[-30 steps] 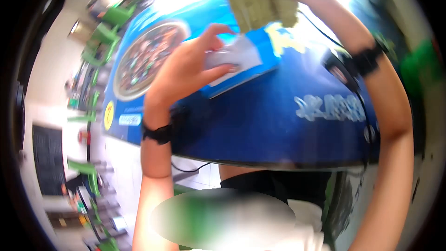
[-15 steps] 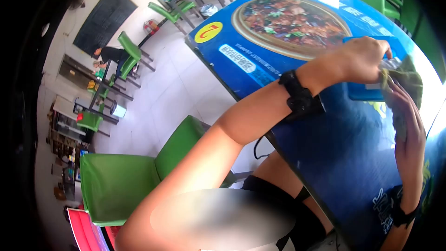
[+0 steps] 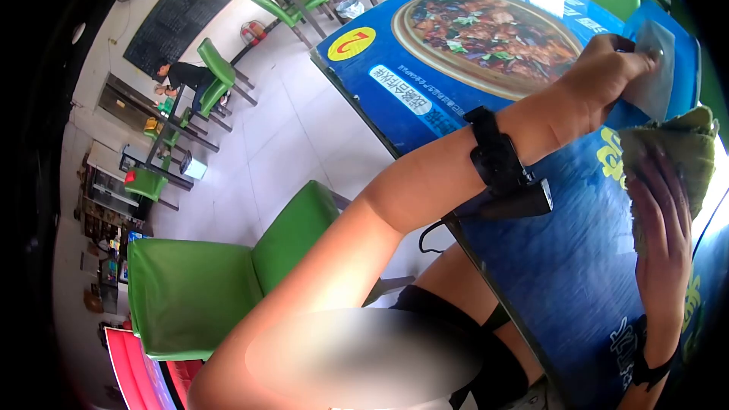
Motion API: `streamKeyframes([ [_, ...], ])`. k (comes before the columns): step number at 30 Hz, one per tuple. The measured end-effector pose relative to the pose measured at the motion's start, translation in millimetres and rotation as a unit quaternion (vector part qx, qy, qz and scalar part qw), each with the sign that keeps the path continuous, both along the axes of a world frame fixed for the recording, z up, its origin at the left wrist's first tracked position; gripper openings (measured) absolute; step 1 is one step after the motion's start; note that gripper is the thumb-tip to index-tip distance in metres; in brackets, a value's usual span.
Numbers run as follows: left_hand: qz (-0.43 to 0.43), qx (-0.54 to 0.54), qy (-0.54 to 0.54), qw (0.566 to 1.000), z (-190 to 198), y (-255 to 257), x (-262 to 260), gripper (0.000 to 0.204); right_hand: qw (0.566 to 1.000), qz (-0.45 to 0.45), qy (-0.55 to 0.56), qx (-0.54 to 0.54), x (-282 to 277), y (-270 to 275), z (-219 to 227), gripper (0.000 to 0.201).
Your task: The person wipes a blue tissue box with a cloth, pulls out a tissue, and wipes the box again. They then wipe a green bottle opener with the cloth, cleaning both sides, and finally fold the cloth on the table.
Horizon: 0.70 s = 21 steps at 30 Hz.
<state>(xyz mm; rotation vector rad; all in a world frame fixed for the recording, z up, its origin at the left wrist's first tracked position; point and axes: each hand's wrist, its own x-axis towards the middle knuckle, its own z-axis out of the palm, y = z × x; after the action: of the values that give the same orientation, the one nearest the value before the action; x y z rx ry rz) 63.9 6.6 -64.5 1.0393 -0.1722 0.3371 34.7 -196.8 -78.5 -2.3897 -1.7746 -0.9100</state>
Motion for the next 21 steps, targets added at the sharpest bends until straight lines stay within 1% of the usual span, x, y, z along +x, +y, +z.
streamKeyframes([
  [1,-0.013,-0.028,0.000,1.000,5.1,0.6,-7.1,0.036,1.000,-0.003,-0.004,0.002,-1.8,0.8,3.0,0.045],
  [2,-0.025,-0.056,0.001,0.998,8.2,0.7,-11.1,0.034,1.000,-0.014,-0.010,-0.003,-3.5,1.7,2.8,0.042],
  [4,-0.066,-0.084,-0.010,0.994,4.6,1.4,-8.9,0.032,0.999,-0.036,-0.021,-0.015,-6.4,3.2,-0.4,0.037],
  [6,-0.106,-0.128,-0.029,0.986,2.3,1.3,-7.1,0.033,0.998,-0.036,-0.048,-0.020,-8.9,4.4,-1.6,0.037],
  [7,-0.133,-0.114,-0.044,0.984,1.4,2.8,-7.2,0.035,0.997,-0.036,-0.062,-0.021,-9.2,4.7,-1.0,0.036],
  [10,-0.194,-0.201,0.000,0.960,2.5,2.1,-6.5,0.034,0.997,-0.045,-0.058,-0.026,-3.7,0.0,-3.5,0.045],
  [13,-0.221,-0.210,-0.057,0.951,0.5,1.2,-4.2,0.033,0.999,-0.020,-0.030,-0.017,-9.2,3.4,5.3,0.040],
  [15,-0.180,-0.190,-0.044,0.964,-2.7,4.6,3.2,0.032,0.999,0.000,-0.033,0.014,-9.1,6.9,6.1,0.036],
  [16,-0.152,-0.160,-0.084,0.972,-9.1,6.8,4.6,0.033,0.999,0.000,-0.033,0.022,-9.5,6.0,5.7,0.035],
  [17,-0.106,-0.059,-0.136,0.983,-18.0,15.5,6.6,0.032,0.999,0.014,-0.016,0.044,-11.1,7.3,9.4,0.030],
  [18,-0.093,-0.051,-0.099,0.989,-22.5,25.2,10.8,0.033,0.998,0.022,-0.004,0.067,-10.5,10.3,13.9,0.026],
  [19,-0.105,-0.085,-0.057,0.989,-13.4,32.0,8.1,0.043,0.997,0.019,0.012,0.074,-7.5,10.6,14.4,0.029],
  [20,-0.115,-0.120,-0.015,0.986,-4.3,38.6,5.8,0.059,0.996,0.015,0.027,0.083,-3.1,8.2,13.0,0.031],
  [21,-0.135,-0.146,0.010,0.980,2.6,39.6,-0.4,0.053,0.993,-0.010,0.072,0.089,-0.3,4.6,10.2,0.033],
])
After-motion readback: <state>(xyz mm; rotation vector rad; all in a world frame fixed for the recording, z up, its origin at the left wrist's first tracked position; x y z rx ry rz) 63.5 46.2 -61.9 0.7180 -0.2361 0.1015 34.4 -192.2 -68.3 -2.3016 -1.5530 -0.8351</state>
